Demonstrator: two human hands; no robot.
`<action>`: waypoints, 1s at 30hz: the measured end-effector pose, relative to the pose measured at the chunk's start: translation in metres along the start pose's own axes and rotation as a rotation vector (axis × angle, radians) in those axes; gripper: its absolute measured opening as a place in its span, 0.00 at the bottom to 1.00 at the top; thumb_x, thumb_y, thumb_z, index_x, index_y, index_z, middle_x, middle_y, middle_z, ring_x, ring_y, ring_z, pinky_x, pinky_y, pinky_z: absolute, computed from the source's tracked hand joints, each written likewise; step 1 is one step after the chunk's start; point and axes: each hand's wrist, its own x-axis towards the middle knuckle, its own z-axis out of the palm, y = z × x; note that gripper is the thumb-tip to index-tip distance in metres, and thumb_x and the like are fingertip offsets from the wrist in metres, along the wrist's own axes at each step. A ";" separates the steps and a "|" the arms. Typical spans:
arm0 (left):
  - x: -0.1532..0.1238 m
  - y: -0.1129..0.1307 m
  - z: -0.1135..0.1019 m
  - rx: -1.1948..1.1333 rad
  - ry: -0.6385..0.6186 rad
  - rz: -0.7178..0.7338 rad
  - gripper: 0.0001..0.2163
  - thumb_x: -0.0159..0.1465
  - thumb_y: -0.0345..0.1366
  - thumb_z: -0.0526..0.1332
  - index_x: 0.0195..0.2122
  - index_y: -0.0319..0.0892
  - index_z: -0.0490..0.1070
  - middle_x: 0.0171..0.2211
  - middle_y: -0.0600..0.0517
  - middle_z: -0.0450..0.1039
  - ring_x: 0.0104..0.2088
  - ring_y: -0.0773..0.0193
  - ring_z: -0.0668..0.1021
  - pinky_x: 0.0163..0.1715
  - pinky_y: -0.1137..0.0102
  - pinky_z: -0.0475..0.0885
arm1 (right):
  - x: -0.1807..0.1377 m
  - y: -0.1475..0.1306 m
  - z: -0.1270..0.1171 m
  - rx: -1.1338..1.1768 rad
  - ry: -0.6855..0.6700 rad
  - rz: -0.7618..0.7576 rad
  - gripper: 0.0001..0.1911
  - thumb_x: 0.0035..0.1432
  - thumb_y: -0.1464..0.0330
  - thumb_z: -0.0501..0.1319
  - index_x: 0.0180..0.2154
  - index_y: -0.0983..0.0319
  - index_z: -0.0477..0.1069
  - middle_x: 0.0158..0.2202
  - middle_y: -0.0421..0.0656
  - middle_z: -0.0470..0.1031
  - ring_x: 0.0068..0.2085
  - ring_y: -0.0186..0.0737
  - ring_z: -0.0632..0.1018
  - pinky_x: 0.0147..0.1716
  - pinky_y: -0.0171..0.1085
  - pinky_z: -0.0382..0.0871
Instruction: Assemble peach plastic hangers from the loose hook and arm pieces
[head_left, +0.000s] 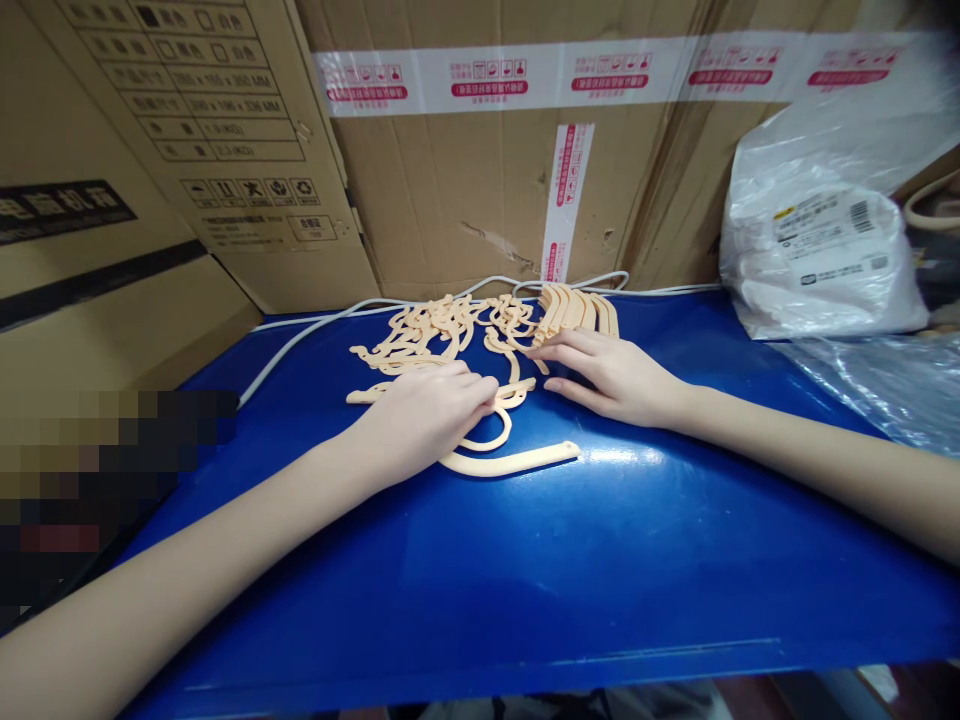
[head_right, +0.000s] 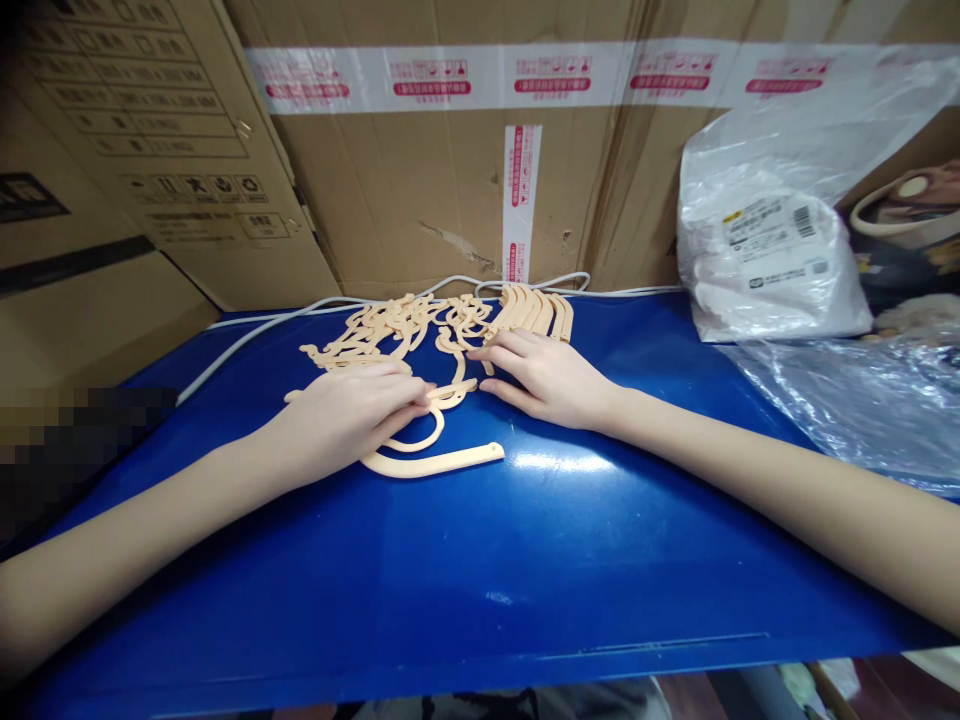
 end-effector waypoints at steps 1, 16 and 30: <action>0.000 0.000 0.000 -0.001 -0.001 0.001 0.13 0.70 0.37 0.49 0.34 0.40 0.70 0.30 0.50 0.71 0.34 0.63 0.74 0.32 0.71 0.65 | 0.000 0.000 0.000 -0.003 -0.009 -0.002 0.19 0.66 0.61 0.50 0.53 0.63 0.68 0.49 0.51 0.72 0.50 0.47 0.73 0.48 0.45 0.69; -0.001 0.001 -0.001 -0.167 -0.024 0.111 0.16 0.69 0.38 0.49 0.54 0.41 0.66 0.49 0.47 0.71 0.50 0.58 0.71 0.48 0.65 0.65 | 0.001 0.002 0.001 0.074 -0.088 -0.089 0.19 0.68 0.67 0.49 0.56 0.63 0.66 0.56 0.48 0.71 0.55 0.42 0.71 0.55 0.45 0.65; -0.002 0.004 -0.001 -0.281 -0.109 0.094 0.19 0.70 0.41 0.48 0.58 0.40 0.62 0.54 0.46 0.69 0.53 0.56 0.71 0.53 0.61 0.65 | 0.000 -0.003 -0.002 -0.007 0.001 0.015 0.17 0.67 0.64 0.49 0.47 0.65 0.71 0.42 0.47 0.77 0.42 0.42 0.76 0.43 0.39 0.68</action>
